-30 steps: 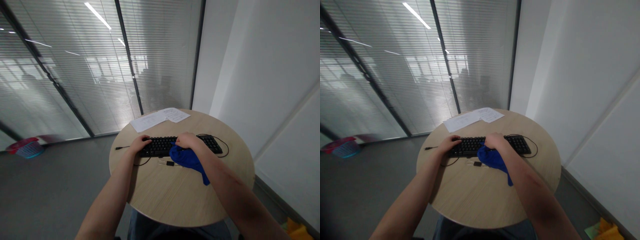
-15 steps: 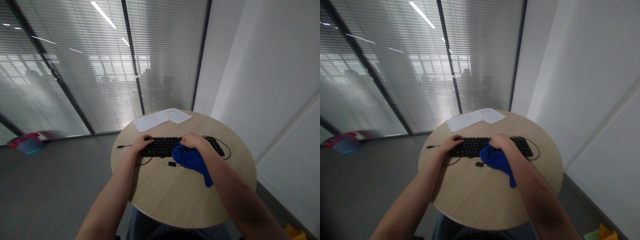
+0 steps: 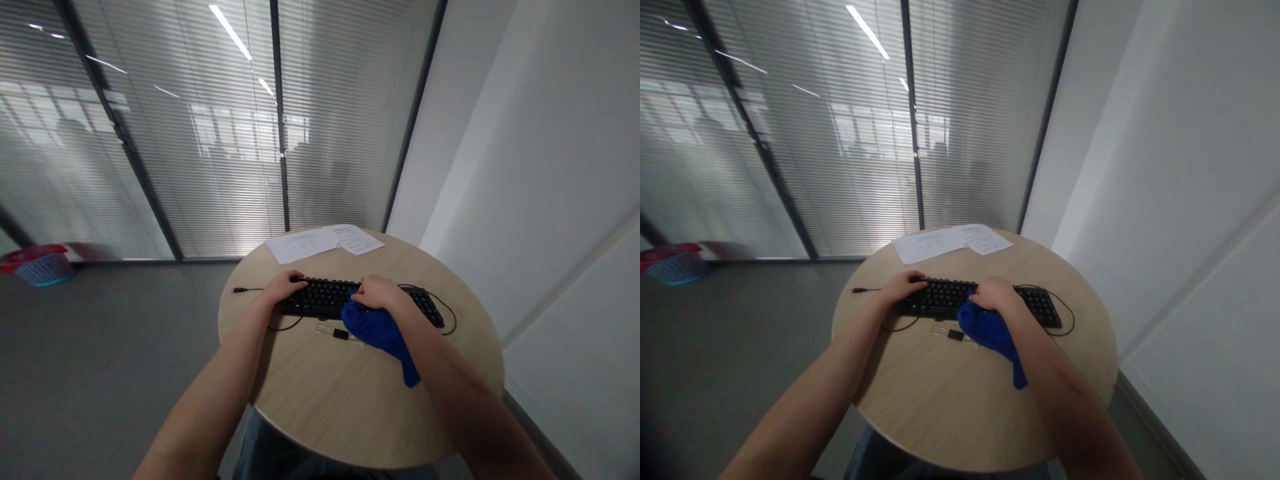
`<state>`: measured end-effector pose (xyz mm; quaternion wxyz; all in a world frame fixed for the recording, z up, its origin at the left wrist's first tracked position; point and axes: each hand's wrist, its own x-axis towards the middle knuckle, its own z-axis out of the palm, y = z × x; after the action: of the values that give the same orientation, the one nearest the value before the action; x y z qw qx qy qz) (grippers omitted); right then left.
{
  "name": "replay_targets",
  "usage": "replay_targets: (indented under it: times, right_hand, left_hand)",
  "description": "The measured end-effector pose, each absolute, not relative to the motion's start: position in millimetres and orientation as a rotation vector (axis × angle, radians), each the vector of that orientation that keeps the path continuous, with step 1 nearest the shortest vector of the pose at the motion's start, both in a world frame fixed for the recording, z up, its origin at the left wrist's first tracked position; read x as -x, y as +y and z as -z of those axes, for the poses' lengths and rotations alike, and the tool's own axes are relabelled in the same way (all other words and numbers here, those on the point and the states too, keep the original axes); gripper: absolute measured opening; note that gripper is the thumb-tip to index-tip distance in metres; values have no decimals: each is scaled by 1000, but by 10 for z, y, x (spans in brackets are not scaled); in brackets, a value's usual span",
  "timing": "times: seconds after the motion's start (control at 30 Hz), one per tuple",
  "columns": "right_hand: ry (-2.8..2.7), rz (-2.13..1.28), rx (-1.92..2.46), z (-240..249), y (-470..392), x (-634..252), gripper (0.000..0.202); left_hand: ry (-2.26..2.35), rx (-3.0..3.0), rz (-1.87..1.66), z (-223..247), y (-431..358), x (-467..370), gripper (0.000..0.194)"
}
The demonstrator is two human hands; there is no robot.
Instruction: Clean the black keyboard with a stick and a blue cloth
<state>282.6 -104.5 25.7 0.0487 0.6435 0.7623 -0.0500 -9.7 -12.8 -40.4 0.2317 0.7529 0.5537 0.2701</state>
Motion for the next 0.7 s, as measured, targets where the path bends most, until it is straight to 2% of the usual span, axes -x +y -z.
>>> replay_targets:
  times: [0.1, 0.3, 0.7]
  right_hand:
    - [2397, 60, -1971, -155, -1070, -2871, 41]
    - [2643, 27, -2131, 196, -1124, -3052, 27]
    - [2980, 42, -2164, 593, -1038, -3186, 36]
  left_hand:
    - [1491, -2064, -784, 403, -128, 98, 41]
    - [1499, -2072, -806, 408, -118, 94, 41]
    - [1471, -2103, -744, 445, -80, 127, 47]
